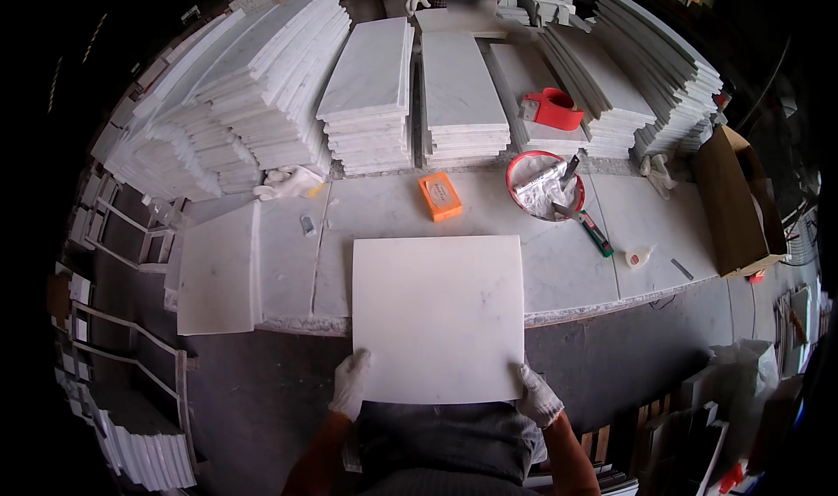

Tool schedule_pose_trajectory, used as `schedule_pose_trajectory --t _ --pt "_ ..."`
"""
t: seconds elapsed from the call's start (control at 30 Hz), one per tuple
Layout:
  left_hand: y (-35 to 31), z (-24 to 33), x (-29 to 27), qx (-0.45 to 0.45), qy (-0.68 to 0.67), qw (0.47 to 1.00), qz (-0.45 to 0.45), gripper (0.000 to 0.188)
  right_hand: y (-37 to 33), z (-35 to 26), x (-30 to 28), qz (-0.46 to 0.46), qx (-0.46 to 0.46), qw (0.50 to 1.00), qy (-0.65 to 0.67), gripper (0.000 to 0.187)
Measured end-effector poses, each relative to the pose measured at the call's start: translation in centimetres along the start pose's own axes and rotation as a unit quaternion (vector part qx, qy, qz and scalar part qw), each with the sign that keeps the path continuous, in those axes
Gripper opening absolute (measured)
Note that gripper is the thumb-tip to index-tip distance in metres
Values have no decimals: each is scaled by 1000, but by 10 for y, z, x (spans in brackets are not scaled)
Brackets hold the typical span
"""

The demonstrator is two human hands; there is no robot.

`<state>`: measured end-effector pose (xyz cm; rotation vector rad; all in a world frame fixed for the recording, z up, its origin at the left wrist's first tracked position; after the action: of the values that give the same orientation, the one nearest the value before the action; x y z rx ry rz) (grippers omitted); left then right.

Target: The person smooths the edges of a white rectangular board using a metal scraper and then rubs the surface with an orange block. The person handles the board one at a time, flips it, and places it on a stack.

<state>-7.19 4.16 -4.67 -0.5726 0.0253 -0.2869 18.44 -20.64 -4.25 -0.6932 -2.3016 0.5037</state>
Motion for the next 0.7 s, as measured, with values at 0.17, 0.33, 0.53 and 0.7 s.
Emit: schedule_pose_trajectory --t 0.17,0.33,0.53,0.7 --pt "-3 5 0 -10 -4 1000 -13 31 -39 20 -26 -77 100 991 42 69" --pt "4 0 -8 -34 1 999 -38 37 -43 43 -82 -77 103 992 12 64" --pt "-2 10 -2 -43 -19 998 -38 40 0 0 -25 -59 -34 997 -21 71" --pt "-1 3 -17 -51 -65 990 -114 49 30 26 -22 13 -12 1000 15 56"
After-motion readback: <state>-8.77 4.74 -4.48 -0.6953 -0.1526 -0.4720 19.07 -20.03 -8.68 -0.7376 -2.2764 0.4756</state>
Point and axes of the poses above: each hand's wrist, its own y-axis towards the middle knuckle, its own x-axis out of the palm, z = x × y, the point moved 3 cm from there along y, towards the middle knuckle, and after that the axes turned 12 degrees about -y, right-handed, at the moved point
